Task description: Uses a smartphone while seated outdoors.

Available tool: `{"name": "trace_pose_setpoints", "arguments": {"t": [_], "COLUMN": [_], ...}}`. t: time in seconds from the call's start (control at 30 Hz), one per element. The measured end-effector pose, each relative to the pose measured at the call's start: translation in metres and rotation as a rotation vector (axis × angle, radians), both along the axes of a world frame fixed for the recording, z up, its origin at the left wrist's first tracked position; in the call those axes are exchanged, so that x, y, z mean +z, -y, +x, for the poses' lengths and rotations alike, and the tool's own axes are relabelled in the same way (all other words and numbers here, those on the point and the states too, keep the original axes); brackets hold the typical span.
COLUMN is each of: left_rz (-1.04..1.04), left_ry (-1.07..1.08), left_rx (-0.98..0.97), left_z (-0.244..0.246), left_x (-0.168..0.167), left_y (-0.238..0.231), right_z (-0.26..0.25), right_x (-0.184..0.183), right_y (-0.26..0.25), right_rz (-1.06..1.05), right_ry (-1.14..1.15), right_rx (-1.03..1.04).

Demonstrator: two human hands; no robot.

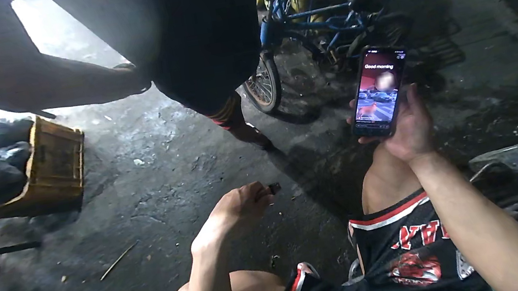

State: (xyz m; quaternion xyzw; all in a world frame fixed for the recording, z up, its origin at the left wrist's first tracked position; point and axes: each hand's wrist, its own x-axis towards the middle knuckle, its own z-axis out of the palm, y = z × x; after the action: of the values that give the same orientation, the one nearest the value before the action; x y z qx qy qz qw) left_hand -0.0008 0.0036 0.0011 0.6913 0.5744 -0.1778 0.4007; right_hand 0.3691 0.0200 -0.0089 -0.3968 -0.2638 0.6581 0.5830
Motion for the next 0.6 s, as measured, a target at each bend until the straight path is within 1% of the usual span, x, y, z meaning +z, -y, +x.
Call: {"name": "trace_pose_setpoints", "arguments": {"t": [0.13,0.33,0.6], "left_rz": [-0.007,-0.033,-0.025], "left_ry": [-0.013,-0.015,-0.031], "left_rx": [-0.010,-0.029,-0.059], "left_z": [0.0004,-0.0017,-0.0009], "left_x": [-0.0008,-0.0042,-0.0060], "left_y": [-0.0011,-0.0047,-0.0051], "right_z": [0.0018,0.0006,-0.0020], "right_x": [-0.0019,0.0004,0.0036], "right_y": [-0.0004,0.0006,0.0008], "right_rz": [0.030,0.059,0.020], "right_ry": [-0.036,-0.002,-0.003], "right_rx": [0.027,0.038,-0.003]}}
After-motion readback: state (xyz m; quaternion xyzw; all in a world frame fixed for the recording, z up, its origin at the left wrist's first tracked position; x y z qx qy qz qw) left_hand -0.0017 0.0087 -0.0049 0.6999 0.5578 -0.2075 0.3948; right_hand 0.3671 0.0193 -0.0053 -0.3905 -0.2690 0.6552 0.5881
